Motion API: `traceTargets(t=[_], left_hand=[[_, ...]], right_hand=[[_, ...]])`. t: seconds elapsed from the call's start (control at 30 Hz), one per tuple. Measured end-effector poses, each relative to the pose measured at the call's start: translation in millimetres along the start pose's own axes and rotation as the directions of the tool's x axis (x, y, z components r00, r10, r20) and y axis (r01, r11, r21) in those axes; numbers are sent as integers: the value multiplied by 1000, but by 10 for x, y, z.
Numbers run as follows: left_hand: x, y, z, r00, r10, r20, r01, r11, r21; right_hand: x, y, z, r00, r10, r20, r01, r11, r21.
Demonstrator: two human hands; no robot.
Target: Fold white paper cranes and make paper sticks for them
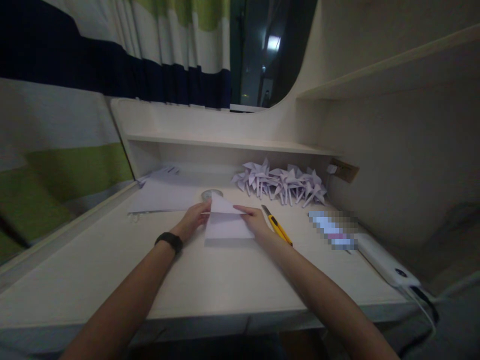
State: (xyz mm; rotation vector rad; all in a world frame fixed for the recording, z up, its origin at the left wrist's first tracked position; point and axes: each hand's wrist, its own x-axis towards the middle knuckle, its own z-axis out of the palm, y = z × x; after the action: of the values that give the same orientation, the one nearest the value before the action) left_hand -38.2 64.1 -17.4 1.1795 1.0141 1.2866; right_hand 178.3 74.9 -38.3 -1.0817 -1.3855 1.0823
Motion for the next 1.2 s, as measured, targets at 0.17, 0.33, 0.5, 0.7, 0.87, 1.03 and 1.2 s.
traceTargets(t=[0.17,0.33,0.5,0.7,0.87,1.03,1.2], left_hand=[[23,-16,1,1000,-26,10,26,1000,-4],[49,-50,-16,998,-6,-55,10,998,66],[62,-124,-52,994,39,-105,-15,975,221],[-65,-51,76,998,1,56,-13,977,214],[-190,-19,297,981,73,178,-139,909,393],[-173,-118,369,965,128,229,-218,878,426],[-156,-136,383,952,198,235,-282,867,412]], right_hand=[[-12,51,70,998,-56,28,57,997,-46],[-71,45,92,990,-107,95,124,973,-195],[-122,-65,103,963,-92,254,101,995,-22],[-106,-211,34,952,129,277,-224,911,347],[-73,-104,63,954,255,160,-299,867,399],[-103,-78,98,960,270,68,-276,894,353],[-109,-152,55,974,218,55,-222,896,384]])
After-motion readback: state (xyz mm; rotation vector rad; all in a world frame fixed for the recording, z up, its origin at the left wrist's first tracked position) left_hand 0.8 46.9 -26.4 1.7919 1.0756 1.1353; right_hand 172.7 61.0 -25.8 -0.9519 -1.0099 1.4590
